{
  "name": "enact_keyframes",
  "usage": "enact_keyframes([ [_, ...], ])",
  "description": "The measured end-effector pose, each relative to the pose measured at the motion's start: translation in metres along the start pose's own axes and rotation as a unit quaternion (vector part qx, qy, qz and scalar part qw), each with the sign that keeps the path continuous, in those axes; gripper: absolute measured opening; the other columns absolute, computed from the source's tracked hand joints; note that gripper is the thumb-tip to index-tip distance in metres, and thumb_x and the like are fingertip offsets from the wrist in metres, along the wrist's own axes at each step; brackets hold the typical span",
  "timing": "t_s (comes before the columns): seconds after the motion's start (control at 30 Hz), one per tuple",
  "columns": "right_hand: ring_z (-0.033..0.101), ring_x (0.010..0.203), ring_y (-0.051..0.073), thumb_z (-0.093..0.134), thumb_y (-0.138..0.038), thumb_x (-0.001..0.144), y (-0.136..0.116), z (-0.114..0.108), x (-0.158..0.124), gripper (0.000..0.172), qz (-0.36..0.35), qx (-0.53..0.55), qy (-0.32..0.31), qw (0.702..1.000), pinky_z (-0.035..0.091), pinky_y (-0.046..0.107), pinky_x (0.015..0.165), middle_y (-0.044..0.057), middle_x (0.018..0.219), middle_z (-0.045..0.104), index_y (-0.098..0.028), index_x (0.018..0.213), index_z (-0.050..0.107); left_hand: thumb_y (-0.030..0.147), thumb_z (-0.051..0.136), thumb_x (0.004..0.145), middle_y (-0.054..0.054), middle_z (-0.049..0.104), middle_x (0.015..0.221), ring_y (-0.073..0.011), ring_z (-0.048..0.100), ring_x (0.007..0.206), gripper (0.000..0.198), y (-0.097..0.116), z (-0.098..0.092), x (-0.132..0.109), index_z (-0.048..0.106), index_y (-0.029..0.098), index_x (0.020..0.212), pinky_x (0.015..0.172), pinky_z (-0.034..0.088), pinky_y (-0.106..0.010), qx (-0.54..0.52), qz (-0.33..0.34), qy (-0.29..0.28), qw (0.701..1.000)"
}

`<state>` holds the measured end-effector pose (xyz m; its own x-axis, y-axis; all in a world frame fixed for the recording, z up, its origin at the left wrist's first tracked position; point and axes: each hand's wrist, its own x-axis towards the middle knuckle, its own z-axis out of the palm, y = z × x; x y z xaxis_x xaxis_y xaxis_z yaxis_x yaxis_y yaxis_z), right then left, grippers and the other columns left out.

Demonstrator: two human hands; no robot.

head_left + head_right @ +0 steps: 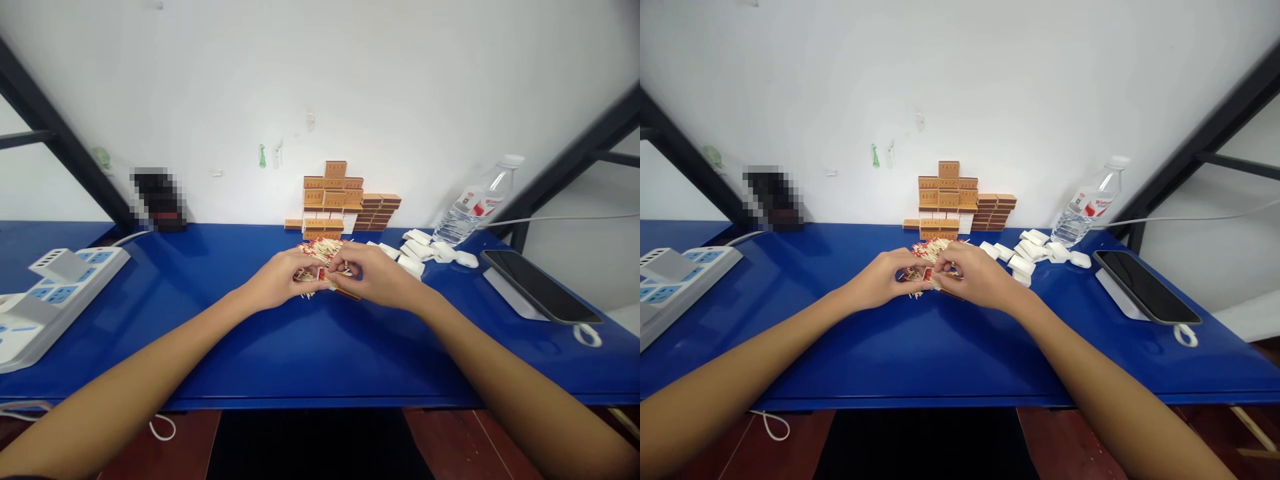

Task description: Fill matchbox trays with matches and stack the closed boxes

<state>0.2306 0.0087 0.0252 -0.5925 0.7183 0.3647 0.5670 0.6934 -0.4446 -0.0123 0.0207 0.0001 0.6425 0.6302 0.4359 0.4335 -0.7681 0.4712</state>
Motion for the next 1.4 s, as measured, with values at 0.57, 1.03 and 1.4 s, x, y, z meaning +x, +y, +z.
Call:
enact_keyframes([
  [0.57,0.067,0.065,0.022,0.026,-0.070,0.106,0.015,-0.005,-0.001,0.063,0.198,0.050,0.020,0.979,0.047,0.033,0.060,0.007,0.076,0.071,-0.020,0.098,0.064,0.048,0.080,0.089,-0.006,0.080,0.093,-0.0169,0.067,0.079,0.038,-0.013,-0.005,0.002,0.079,0.021,0.115,0.071,0.054,-0.031,-0.039,-0.105,0.113,0.987],
  [1.03,0.067,0.064,0.017,0.036,-0.064,0.109,-0.028,0.022,-0.011,0.055,0.125,0.259,-0.013,0.958,0.052,0.027,0.047,0.002,0.078,0.067,-0.022,0.138,0.056,0.049,0.090,0.077,-0.003,0.074,0.088,-0.0187,0.064,0.080,0.063,-0.001,0.008,-0.004,0.073,0.026,0.134,0.074,0.052,-0.031,0.014,-0.037,0.113,0.993],
  [1.4,0.067,0.075,0.019,0.034,-0.057,0.111,-0.029,0.030,-0.014,0.069,0.096,0.242,-0.031,0.965,0.055,0.034,0.063,0.004,0.093,0.064,-0.023,0.168,0.017,0.070,0.074,0.081,-0.003,0.075,0.085,-0.0182,0.064,0.075,0.060,-0.009,0.010,-0.005,0.077,0.022,0.116,0.075,0.046,-0.034,0.088,0.030,0.161,0.983],
])
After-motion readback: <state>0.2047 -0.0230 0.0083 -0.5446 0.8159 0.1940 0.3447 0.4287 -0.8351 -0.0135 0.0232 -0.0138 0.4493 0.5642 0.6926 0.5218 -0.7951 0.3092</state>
